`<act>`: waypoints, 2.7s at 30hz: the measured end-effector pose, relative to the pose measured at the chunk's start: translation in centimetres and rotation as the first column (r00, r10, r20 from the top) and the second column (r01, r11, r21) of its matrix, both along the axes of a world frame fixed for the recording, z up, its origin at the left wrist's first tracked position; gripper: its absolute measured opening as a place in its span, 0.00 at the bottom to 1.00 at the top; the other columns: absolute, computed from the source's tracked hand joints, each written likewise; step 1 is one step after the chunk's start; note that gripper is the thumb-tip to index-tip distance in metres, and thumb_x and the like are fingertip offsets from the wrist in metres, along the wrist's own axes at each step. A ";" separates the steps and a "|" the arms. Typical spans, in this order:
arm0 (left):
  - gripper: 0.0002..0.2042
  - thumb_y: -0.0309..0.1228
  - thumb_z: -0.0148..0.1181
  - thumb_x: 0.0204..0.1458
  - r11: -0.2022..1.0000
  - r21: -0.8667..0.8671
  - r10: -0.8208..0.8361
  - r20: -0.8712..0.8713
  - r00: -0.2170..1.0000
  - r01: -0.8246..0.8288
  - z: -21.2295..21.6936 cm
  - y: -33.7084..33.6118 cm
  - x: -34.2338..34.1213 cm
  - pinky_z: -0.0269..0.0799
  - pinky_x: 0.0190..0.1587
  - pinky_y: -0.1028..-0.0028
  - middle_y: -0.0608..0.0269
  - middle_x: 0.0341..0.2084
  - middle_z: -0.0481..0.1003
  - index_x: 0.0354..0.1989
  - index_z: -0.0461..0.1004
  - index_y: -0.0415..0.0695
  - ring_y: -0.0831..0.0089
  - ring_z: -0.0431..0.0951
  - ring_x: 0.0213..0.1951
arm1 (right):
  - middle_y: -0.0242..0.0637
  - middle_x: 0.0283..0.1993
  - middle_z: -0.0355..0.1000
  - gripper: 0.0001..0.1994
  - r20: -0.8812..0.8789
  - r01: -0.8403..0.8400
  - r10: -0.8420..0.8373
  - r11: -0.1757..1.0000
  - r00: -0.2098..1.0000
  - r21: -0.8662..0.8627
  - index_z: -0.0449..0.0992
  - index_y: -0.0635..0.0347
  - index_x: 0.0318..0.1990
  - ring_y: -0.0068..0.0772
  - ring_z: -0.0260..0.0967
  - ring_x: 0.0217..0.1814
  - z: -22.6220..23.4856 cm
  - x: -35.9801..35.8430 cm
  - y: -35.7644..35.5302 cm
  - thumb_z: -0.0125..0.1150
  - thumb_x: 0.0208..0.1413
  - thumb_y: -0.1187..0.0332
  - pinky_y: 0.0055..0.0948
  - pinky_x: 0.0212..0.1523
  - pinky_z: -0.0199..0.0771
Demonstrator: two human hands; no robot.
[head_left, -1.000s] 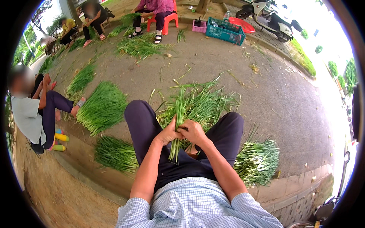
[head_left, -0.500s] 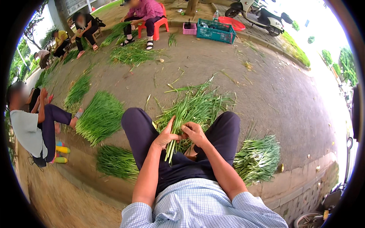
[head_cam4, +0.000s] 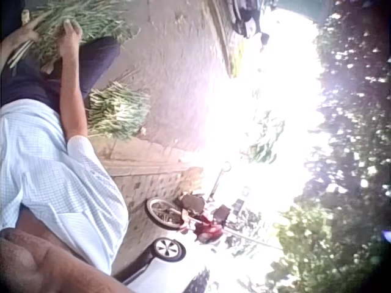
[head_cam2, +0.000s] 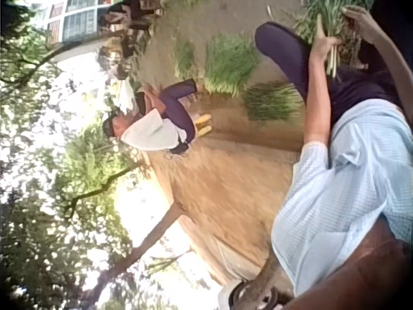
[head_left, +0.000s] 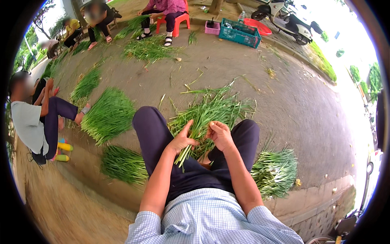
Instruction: The person cleans a bundle of green stalks by hand, pulling off dry outer layers and sorting through the bunch while sitting with others.
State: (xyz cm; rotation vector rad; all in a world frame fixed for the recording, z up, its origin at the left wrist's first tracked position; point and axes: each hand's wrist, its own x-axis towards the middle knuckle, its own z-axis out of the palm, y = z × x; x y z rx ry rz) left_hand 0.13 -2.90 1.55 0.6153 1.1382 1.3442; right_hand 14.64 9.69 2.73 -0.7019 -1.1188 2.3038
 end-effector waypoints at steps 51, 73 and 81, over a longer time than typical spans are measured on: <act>0.54 0.14 0.56 0.30 0.989 -0.003 0.131 -0.450 0.883 -0.148 -2.7 0.5 0.7 0.67 0.43 0.76 0.48 0.53 0.66 0.68 0.28 0.48 0.65 0.71 0.43 | 0.30 0.22 0.66 0.06 -0.213 0.150 -0.198 0.963 0.957 -0.223 0.70 0.59 0.32 0.23 0.65 0.22 -1.9 1.0 3.2 0.53 0.58 0.68 0.24 0.26 0.72; 0.39 0.12 0.50 0.41 0.907 0.143 0.345 0.287 0.894 -0.395 -0.8 0.2 -1.3 0.67 0.20 0.79 0.55 0.38 0.69 0.64 0.43 0.47 0.69 0.75 0.28 | 0.40 0.29 0.73 0.22 0.562 -0.306 0.136 0.926 0.816 0.219 0.74 0.68 0.43 0.30 0.72 0.31 -5.5 -0.2 -0.3 0.56 0.53 0.55 0.30 0.33 0.73; 0.42 0.12 0.52 0.38 0.963 0.129 0.222 0.105 0.969 -0.235 0.4 0.6 0.2 0.65 0.19 0.80 0.58 0.37 0.70 0.65 0.43 0.47 0.74 0.74 0.27 | 0.38 0.49 0.67 0.31 0.056 -0.333 0.359 0.906 0.932 -0.260 0.67 0.58 0.53 0.34 0.64 0.48 -3.1 -2.3 -1.3 0.56 0.51 0.42 0.42 0.49 0.65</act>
